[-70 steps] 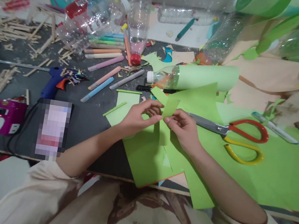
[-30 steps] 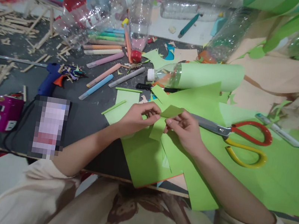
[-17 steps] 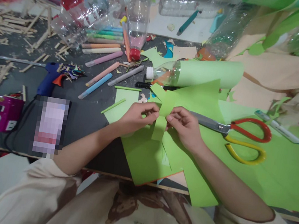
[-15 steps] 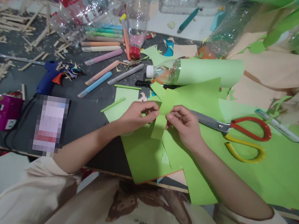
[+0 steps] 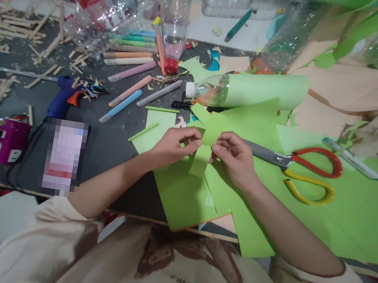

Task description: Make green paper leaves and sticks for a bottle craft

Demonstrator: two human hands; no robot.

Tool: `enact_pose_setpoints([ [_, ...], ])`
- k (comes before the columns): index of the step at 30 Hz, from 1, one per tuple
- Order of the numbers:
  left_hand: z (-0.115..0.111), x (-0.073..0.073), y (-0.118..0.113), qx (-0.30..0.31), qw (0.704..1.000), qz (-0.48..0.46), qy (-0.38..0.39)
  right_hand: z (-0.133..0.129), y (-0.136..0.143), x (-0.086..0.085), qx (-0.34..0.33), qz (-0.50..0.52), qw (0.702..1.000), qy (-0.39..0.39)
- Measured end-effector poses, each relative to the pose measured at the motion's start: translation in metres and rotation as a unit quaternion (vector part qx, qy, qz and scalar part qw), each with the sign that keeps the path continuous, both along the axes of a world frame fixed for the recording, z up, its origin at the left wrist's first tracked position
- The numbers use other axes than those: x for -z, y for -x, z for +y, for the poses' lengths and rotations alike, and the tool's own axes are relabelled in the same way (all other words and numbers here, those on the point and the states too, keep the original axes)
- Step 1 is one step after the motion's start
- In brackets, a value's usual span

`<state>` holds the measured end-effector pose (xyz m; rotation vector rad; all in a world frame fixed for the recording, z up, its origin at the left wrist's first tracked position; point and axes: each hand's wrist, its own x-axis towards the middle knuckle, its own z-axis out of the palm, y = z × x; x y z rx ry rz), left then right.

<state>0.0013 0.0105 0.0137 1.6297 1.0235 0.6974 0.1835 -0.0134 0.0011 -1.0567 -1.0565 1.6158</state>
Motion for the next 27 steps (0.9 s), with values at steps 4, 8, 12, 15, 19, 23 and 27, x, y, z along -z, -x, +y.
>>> enact_pose_setpoints([
  [4,-0.001,0.005,0.0,-0.009,1.0,-0.029,0.003,0.0,0.0,-0.003,0.0,-0.024,1.0,-0.006],
  [8,-0.002,0.01,0.001,-0.016,0.998,-0.049,0.022,0.0,0.0,-0.004,0.0,-0.024,1.0,-0.015],
  [12,-0.002,0.013,0.001,-0.02,0.998,-0.062,-0.002,0.0,0.0,-0.003,0.01,-0.01,1.0,-0.027],
  [15,-0.001,0.013,0.001,-0.021,0.998,-0.054,-0.038,0.001,-0.001,-0.001,0.009,-0.025,0.999,-0.038],
  [19,-0.001,0.009,0.001,-0.021,0.996,-0.034,-0.076,0.001,-0.002,-0.001,0.005,-0.048,0.997,-0.064],
  [23,-0.001,0.006,0.002,-0.017,0.997,-0.018,-0.077,-0.001,-0.003,0.001,0.003,-0.058,0.995,-0.077],
  [27,-0.003,0.005,0.003,-0.008,0.998,-0.026,-0.06,-0.003,-0.004,0.001,-0.014,-0.074,0.992,-0.102],
])
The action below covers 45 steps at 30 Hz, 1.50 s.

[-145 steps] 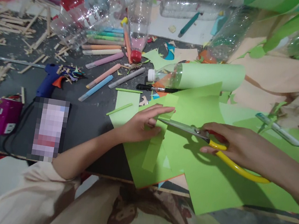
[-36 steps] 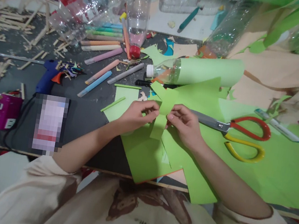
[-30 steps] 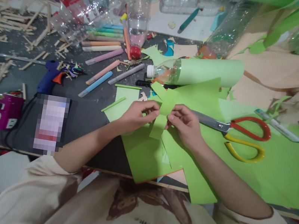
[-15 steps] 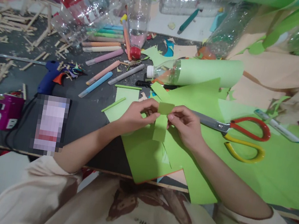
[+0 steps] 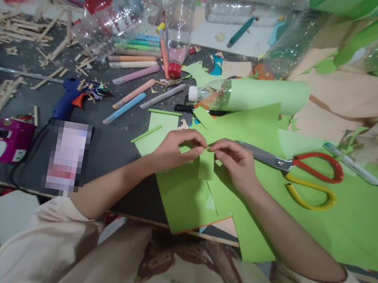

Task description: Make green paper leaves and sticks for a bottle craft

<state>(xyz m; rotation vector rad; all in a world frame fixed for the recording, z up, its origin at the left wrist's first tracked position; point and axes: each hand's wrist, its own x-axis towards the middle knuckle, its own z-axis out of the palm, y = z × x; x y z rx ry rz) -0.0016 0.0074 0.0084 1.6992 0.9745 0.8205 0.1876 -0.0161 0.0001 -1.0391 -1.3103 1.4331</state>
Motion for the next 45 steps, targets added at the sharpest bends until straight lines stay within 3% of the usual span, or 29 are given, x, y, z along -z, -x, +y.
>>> enact_pose_setpoints([
  [3,-0.004,-0.001,-0.002,-0.019,0.999,0.033,-0.003,-0.001,0.002,0.0,-0.025,-0.02,0.999,-0.031],
  [6,-0.008,-0.003,-0.004,-0.043,0.996,0.057,-0.061,-0.002,0.004,0.002,0.002,-0.021,0.999,-0.039],
  [9,-0.009,-0.005,-0.004,-0.128,0.982,0.048,-0.128,-0.003,0.006,0.003,0.015,-0.012,1.0,-0.013],
  [11,-0.009,-0.006,-0.003,-0.183,0.972,0.044,-0.14,-0.003,0.006,0.003,0.024,-0.024,0.999,0.002],
  [13,-0.009,-0.005,-0.002,-0.2,0.969,0.049,-0.133,-0.003,0.005,0.001,0.064,-0.044,0.997,0.007],
  [15,-0.011,-0.003,-0.002,-0.172,0.975,0.067,-0.121,-0.003,0.005,-0.002,0.119,-0.061,0.991,0.005],
  [19,-0.017,-0.004,-0.002,-0.033,0.979,0.126,-0.156,-0.002,0.002,-0.005,0.181,-0.076,0.98,-0.024],
  [22,-0.016,-0.014,0.002,0.079,0.95,0.194,-0.233,0.0,-0.002,-0.004,0.148,-0.093,0.984,-0.022],
  [25,-0.012,-0.029,0.011,0.155,0.917,0.247,-0.274,0.006,-0.009,-0.005,0.049,-0.138,0.989,-0.006],
  [28,-0.014,-0.035,0.021,0.168,0.903,0.269,-0.29,0.015,-0.014,-0.01,-0.046,-0.234,0.971,-0.037],
  [35,-0.038,-0.013,0.02,0.187,0.881,0.281,-0.332,0.035,-0.006,-0.025,-0.157,-0.377,0.901,-0.149],
  [41,-0.044,-0.008,0.013,0.174,0.872,0.298,-0.347,0.042,0.002,-0.025,-0.173,-0.444,0.864,-0.161],
  [45,-0.046,-0.004,0.011,0.163,0.874,0.31,-0.336,0.055,-0.009,-0.026,-0.077,-0.489,0.85,-0.18],
])
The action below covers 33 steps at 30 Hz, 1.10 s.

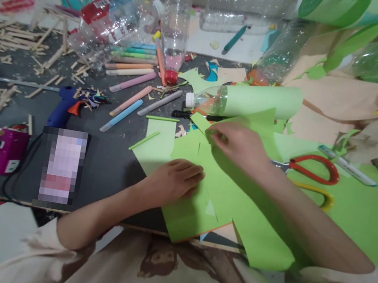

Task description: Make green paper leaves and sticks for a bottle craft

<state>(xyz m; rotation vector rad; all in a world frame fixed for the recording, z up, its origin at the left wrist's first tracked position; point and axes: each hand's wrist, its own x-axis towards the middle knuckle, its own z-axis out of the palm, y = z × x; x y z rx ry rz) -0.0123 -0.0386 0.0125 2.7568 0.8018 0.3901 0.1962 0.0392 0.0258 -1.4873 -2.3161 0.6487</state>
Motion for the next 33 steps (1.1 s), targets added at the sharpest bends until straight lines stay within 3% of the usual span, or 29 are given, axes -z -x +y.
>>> enact_pose_setpoints([
  [2,-0.001,0.001,-0.001,-0.002,1.0,0.002,0.0,0.011,-0.007,0.0,0.033,-0.008,0.999,-0.037],
  [5,-0.001,0.003,-0.002,-0.003,1.0,0.01,0.011,0.026,-0.01,0.003,0.029,-0.039,0.997,-0.056],
  [9,-0.002,0.005,-0.002,-0.013,0.999,0.02,0.041,0.035,0.004,0.009,0.002,-0.11,0.991,-0.07],
  [12,-0.002,0.008,-0.001,-0.019,0.998,0.017,0.053,0.038,0.015,0.008,0.019,-0.12,0.991,-0.061],
  [17,-0.002,0.013,0.0,-0.024,0.999,-0.003,0.042,0.043,0.011,-0.008,0.113,0.082,0.99,-0.037],
  [21,-0.004,0.013,-0.001,-0.031,0.999,-0.002,0.011,0.03,0.0,-0.025,0.176,0.27,0.946,0.037],
  [24,-0.004,0.011,-0.002,-0.036,0.999,-0.005,-0.009,0.006,-0.004,-0.031,0.175,0.354,0.908,0.14],
  [27,-0.004,0.009,-0.003,-0.035,0.999,-0.009,-0.013,-0.017,-0.007,-0.026,0.157,0.396,0.878,0.217],
  [33,-0.007,0.011,-0.004,-0.028,0.999,-0.015,-0.001,-0.038,-0.009,-0.007,0.178,0.455,0.84,0.236],
])
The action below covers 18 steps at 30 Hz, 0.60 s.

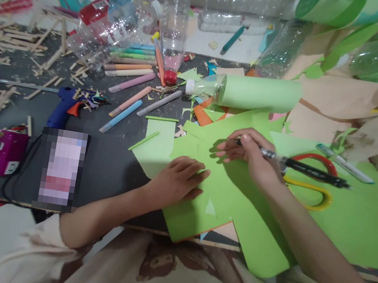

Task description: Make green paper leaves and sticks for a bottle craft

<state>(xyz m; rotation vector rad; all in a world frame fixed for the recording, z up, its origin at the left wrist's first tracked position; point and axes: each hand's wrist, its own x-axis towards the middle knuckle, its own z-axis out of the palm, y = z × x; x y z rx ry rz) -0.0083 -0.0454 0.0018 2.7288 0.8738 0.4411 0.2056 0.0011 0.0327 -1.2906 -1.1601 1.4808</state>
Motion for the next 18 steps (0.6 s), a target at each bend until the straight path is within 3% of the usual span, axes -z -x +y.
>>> enact_pose_setpoints([
  [10,0.0,-0.003,0.001,0.006,1.0,0.015,-0.005,-0.015,0.011,0.029,-0.016,-0.05,0.993,-0.101],
  [14,0.0,-0.004,0.004,0.01,1.0,0.01,-0.014,-0.011,0.009,0.032,0.011,-0.064,0.989,-0.13],
  [18,-0.001,-0.006,0.004,0.01,1.0,0.012,-0.026,-0.008,0.008,0.032,0.046,-0.004,0.992,-0.119],
])
